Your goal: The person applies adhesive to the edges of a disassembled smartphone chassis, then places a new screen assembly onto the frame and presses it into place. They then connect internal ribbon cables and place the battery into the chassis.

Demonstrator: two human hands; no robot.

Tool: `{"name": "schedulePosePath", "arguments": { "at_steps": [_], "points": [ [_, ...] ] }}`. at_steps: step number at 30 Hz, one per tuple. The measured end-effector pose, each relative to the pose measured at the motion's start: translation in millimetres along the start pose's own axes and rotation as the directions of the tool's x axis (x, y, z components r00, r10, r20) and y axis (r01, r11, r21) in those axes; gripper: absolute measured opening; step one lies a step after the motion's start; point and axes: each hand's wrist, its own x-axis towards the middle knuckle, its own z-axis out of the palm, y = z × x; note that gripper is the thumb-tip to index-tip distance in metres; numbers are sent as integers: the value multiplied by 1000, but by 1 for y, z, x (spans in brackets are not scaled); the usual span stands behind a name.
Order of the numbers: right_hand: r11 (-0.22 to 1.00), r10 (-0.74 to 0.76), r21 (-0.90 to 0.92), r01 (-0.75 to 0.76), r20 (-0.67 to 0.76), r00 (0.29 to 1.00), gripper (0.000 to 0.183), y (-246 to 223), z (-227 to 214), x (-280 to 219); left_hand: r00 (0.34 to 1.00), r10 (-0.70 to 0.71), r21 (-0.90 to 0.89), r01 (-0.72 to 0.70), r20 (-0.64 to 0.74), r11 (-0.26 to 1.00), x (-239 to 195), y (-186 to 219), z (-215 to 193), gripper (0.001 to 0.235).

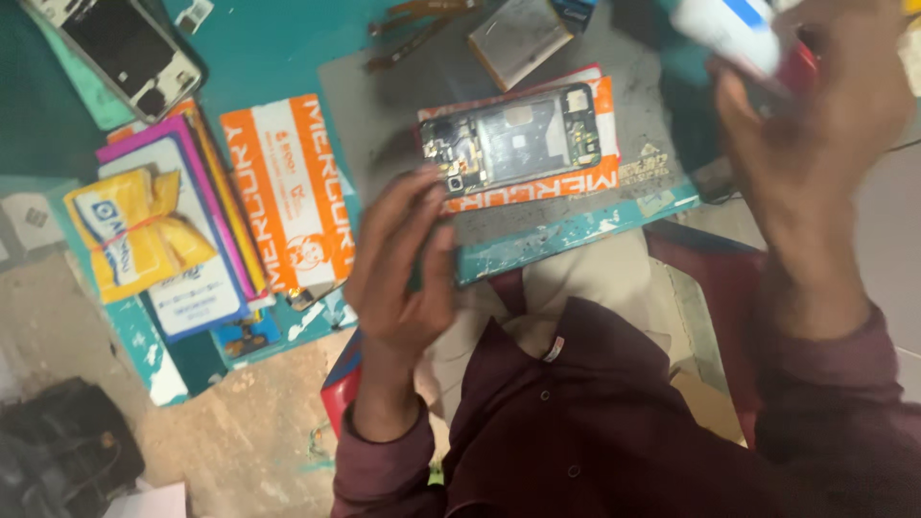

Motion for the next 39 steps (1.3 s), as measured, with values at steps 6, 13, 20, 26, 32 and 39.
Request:
{"name": "schedulePosePath", "arguments": {
  "at_steps": [6,13,20,26,32,39],
  "points": [
    [851,-46,493,-184,418,907,42,-61,-50,-45,884,-271,-348,409,382,844,-22,38,5,51],
    [785,30,548,-289,433,901,51,-79,-61,-74,843,-479,-480,534,245,696,-75,40,-6,24],
    [-153,122,747,-647,664,738,59,-60,-16,-126,921,-385,-530,359,65,768,-92,41,-19,16],
    [-470,118,692,-548,665,738,49,-60,10,-150,935,-327,-497,350,137,794,-81,36,-7,11],
    [-386,49,683,-620,686,726,44,-43,13,-140,992,-63,-144,79,109,986,-67,22,-11,23],
    [-202,15,812,-548,562,827,44,-29,14,-132,986,-53,-126,74,160,989,-55,12,-17,25]
  ]
}}
